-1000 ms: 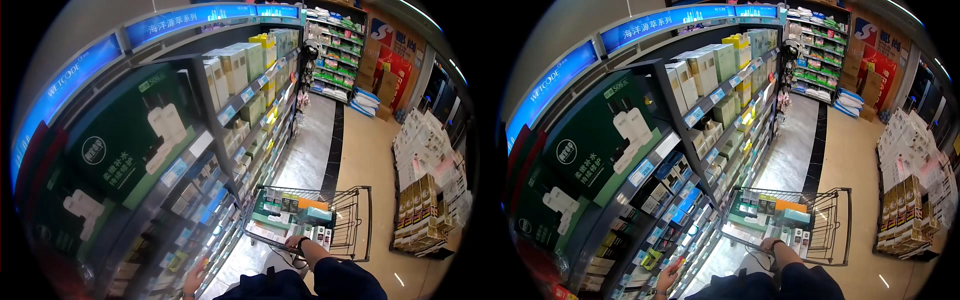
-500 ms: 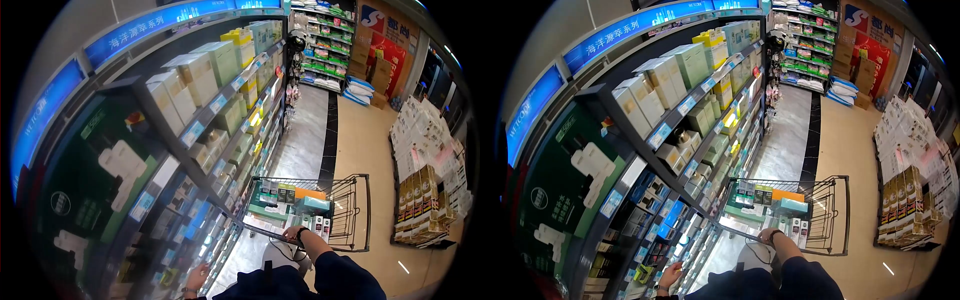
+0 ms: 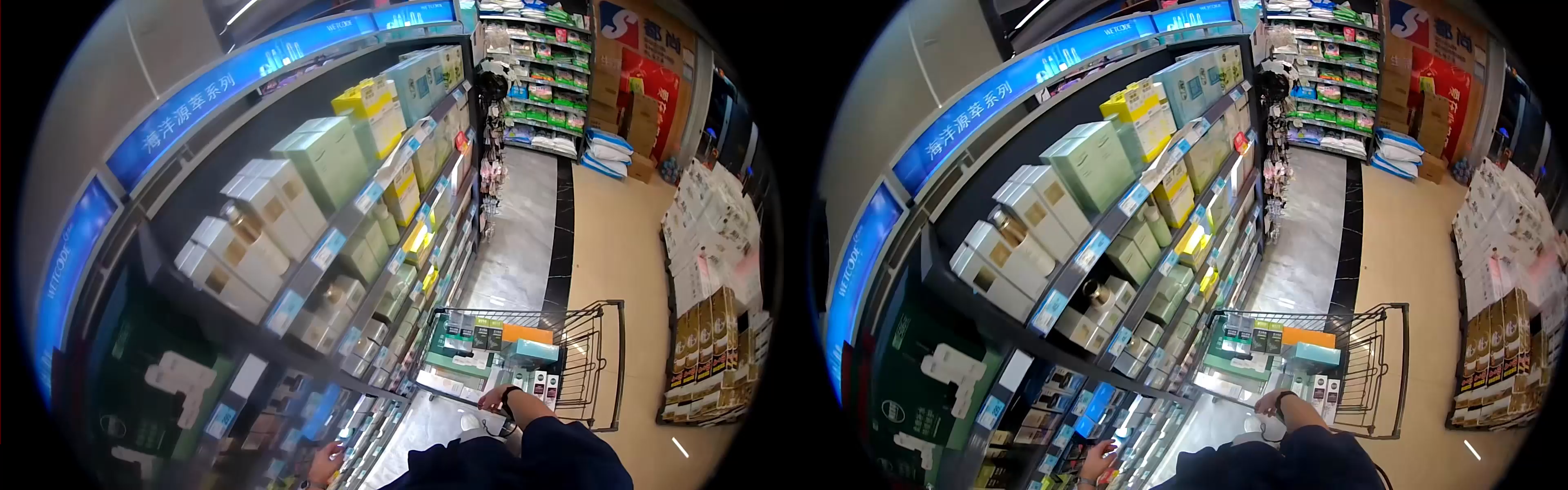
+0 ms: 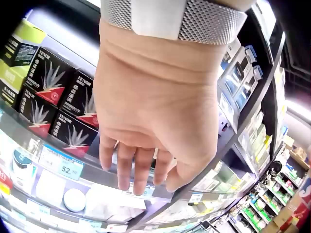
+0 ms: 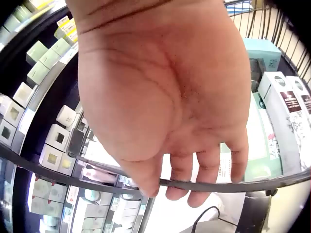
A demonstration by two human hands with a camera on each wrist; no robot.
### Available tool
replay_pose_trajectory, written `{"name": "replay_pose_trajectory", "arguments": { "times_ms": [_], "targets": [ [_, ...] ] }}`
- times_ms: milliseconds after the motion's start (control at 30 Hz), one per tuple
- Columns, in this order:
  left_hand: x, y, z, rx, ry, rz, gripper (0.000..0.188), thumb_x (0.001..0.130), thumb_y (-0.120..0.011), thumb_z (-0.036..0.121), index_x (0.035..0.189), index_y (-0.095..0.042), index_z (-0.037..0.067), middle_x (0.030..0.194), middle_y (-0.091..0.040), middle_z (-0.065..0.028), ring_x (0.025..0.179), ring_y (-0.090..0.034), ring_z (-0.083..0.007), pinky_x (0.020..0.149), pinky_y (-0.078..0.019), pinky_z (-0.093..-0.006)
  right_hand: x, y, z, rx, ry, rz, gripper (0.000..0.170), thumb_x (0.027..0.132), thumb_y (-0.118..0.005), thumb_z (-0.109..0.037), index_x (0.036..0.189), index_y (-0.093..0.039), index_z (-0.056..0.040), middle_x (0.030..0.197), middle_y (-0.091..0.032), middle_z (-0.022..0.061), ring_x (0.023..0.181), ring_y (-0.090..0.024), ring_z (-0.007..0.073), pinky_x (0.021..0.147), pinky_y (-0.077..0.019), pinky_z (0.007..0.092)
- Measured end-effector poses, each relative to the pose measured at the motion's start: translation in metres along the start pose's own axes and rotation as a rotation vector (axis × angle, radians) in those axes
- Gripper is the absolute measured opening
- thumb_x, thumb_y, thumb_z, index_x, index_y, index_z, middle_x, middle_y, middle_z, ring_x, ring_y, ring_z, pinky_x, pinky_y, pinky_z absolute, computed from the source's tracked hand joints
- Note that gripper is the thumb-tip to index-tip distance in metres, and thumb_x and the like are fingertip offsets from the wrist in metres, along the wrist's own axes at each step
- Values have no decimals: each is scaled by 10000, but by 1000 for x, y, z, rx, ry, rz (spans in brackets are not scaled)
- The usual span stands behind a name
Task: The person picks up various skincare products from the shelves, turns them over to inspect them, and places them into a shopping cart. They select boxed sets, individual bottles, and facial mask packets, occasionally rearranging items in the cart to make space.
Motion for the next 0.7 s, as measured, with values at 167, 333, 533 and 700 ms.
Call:
{"name": "replay_pose_trajectory", "arguments": {
  "times_ms": [167, 333, 533, 700],
  "targets": [
    [1, -16, 66, 241, -15, 3, 260, 842, -616, 145, 1044, -693, 0, 990, -718, -167, 910, -684, -297, 893, -532, -386, -12, 38, 9, -71, -96, -4, 467, 910, -513, -152, 1375, -544, -150, 1266, -600, 117, 1034, -650, 235, 865, -540, 411],
    [27, -41, 147, 133, 63, 9, 392, 890, -583, 148, 1249, -631, -1, 1155, -706, -173, 1072, -667, -309, 918, -512, -385, -44, 89, 16, -199, -112, 102, 576, 813, -518, -43, 1379, -547, -147, 1290, -617, 115, 1074, -650, 246, 865, -547, 424],
    [67, -76, 162, 89, 55, -51, 387, 891, -582, 147, 1244, -632, -4, 1147, -707, -175, 1067, -666, -307, 915, -512, -385, -90, 149, 17, -280, -71, 273, 562, 756, -565, -24, 1299, -603, -165, 1100, -664, 101, 937, -662, 244, 736, -526, 428],
    [101, -93, 180, 65, 12, -109, 384, 892, -581, 147, 1240, -633, -6, 1140, -707, -178, 1064, -665, -305, 912, -512, -386, -160, 198, 19, -241, 153, 817, 501, 805, -632, -109, 1304, -587, -124, 1006, -651, 182, 909, -650, 297, 818, -527, 403]
  ]
}}
Point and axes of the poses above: each hand's wrist, its own x-axis towards the middle knuckle, its own y-axis out of the back of the hand, z = x × y, the point moved 10 cm from there along x, towards the middle knuckle
